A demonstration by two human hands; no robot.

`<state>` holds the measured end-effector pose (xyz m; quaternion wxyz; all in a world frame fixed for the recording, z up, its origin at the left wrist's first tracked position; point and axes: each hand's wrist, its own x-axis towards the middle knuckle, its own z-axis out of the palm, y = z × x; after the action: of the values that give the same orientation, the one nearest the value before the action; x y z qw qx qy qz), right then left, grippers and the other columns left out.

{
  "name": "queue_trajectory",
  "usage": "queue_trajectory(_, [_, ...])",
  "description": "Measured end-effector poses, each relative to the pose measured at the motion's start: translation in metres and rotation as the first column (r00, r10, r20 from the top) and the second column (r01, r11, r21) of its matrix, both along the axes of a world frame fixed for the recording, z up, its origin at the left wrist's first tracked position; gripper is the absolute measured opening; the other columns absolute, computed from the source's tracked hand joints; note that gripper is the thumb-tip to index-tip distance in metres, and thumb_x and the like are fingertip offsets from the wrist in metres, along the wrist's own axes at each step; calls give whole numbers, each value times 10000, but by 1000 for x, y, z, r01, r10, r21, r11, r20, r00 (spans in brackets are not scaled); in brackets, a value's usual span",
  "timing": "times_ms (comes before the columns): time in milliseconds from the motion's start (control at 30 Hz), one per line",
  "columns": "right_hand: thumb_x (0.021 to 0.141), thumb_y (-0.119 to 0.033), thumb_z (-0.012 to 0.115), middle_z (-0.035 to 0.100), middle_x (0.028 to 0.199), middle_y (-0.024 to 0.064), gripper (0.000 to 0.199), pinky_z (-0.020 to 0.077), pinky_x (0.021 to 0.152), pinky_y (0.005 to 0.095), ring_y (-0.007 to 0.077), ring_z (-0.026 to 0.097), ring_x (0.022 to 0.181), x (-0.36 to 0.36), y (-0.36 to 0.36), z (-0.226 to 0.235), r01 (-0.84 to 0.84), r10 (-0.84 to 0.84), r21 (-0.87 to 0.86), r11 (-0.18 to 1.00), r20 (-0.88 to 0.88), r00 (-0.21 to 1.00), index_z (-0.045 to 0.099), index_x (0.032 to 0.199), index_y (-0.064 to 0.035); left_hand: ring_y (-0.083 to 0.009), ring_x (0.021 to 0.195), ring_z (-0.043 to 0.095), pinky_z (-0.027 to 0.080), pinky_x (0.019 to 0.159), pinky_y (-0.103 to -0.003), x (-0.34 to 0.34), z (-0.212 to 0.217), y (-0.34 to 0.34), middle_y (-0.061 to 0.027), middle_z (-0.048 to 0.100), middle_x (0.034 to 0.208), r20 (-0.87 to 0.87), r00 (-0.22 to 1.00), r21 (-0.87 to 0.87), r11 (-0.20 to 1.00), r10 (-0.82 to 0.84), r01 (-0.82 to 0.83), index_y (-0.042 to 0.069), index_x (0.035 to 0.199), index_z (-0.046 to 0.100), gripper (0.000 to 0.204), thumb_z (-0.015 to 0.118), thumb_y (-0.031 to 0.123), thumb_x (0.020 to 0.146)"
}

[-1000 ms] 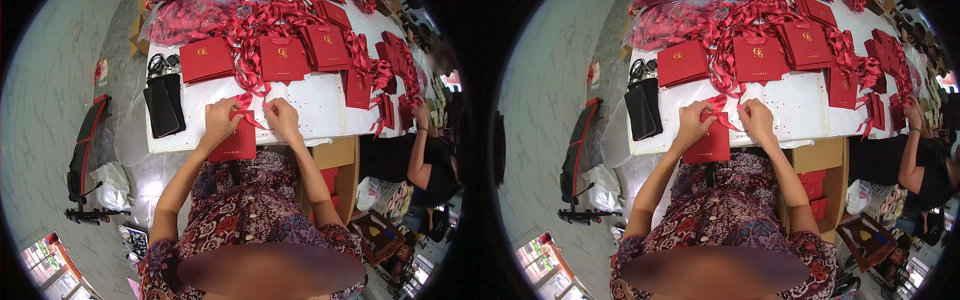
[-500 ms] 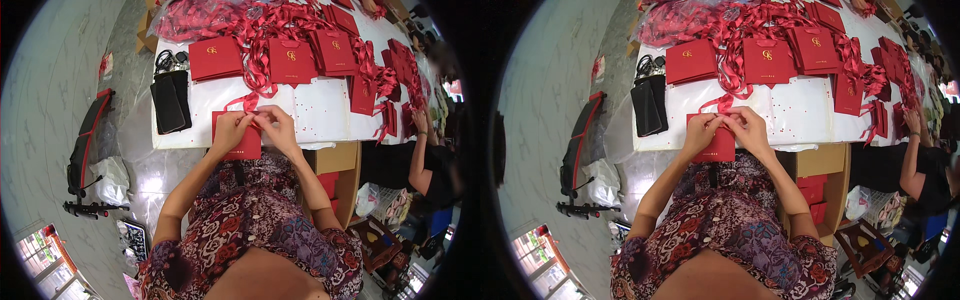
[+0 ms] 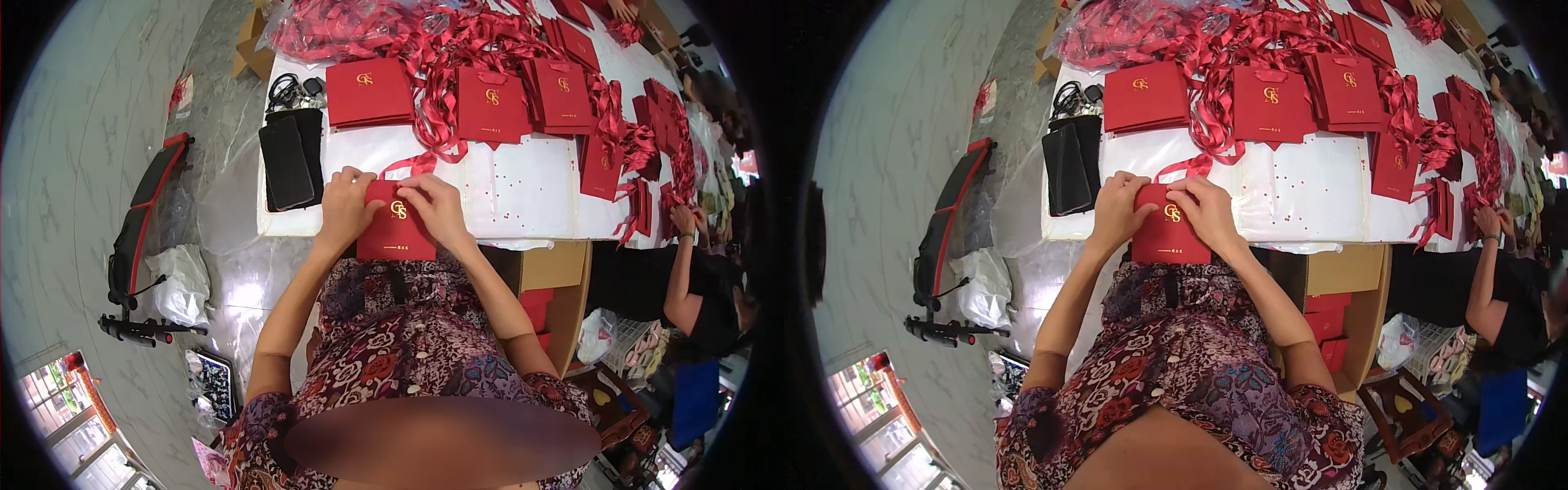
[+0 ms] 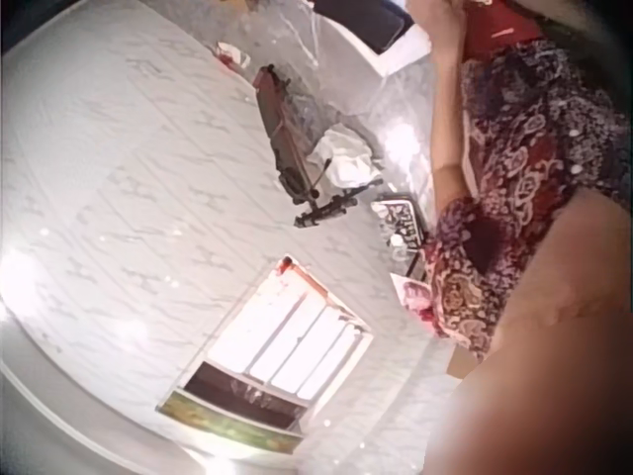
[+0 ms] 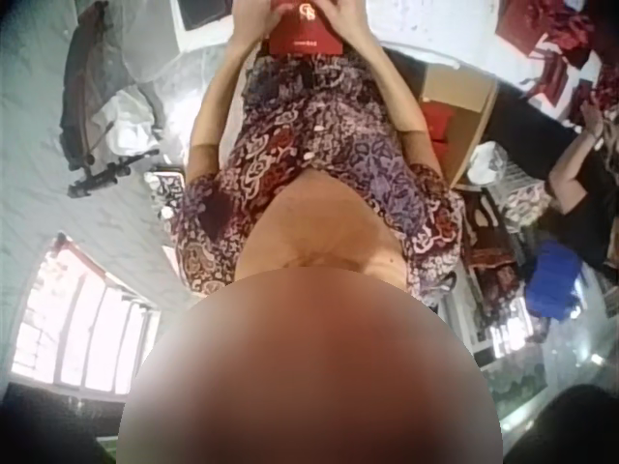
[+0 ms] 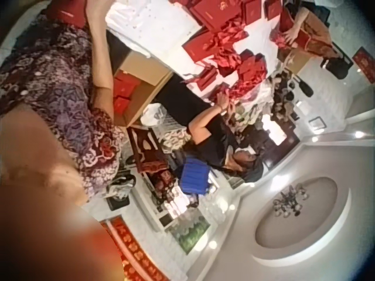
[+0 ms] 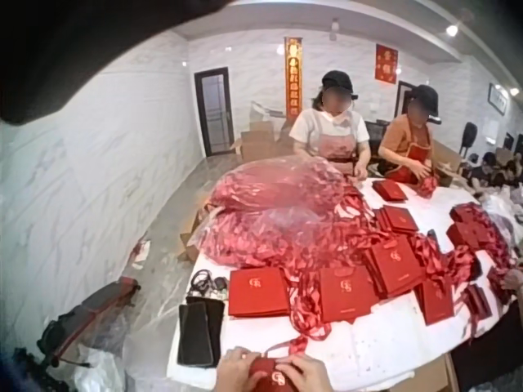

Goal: Tying decorative ribbons onto small red gift boxes.

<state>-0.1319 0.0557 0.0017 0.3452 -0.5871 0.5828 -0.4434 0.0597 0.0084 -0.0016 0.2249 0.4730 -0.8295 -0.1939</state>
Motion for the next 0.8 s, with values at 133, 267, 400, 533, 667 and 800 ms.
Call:
queue_trajectory(133, [875,-81,652,680,890,146,164,515,718,390,325,661,818,3,0,-11,-46,41,-26,999,-184,982,733,1013,-45,-314,913,606,497,803,-402,-5,-11,4,-115,612,1009,-94,996,-29,1000,9,-12,47,1061,674,398,818,128,699])
queue_trajectory(267, [867,-71,648,672,840,129,138,512,719,392,309,659,822,7,1,-12,-33,22,-31,999,-320,947,717,984,-46,-322,906,595,496,775,-408,-11,-8,7,-132,590,998,-108,994,-41,999,-19,15,39,1030,650,374,808,87,694])
queue_trajectory(400, [822,-82,691,665,785,114,103,519,683,386,289,665,762,14,2,-13,16,-6,43,999,-230,973,640,892,-25,-319,883,590,495,752,-404,-16,-3,8,-125,581,980,-82,996,-61,998,-40,35,39,988,614,282,749,47,741])
queue_trajectory(533, [791,-86,723,649,714,107,149,518,615,335,228,651,650,17,4,-10,102,-91,138,985,-85,992,599,835,-16,-322,869,579,488,731,-414,-20,-3,8,-117,598,960,-35,998,-99,994,-49,46,41,951,597,179,682,18,795])
queue_trajectory(667, [787,-79,734,636,685,87,155,508,599,292,172,630,621,17,5,-12,106,-105,129,986,-10,994,597,823,-17,-332,850,578,482,722,-426,-22,0,9,-126,608,893,-23,998,-67,996,-58,57,38,923,583,138,656,10,809])
queue_trajectory(800, [790,-45,731,609,684,16,151,470,601,246,87,566,635,13,7,-18,52,-73,196,979,99,992,583,800,-20,-349,809,578,479,708,-440,-25,0,12,-142,626,829,-66,997,-9,999,-40,40,31,914,576,112,636,6,822])
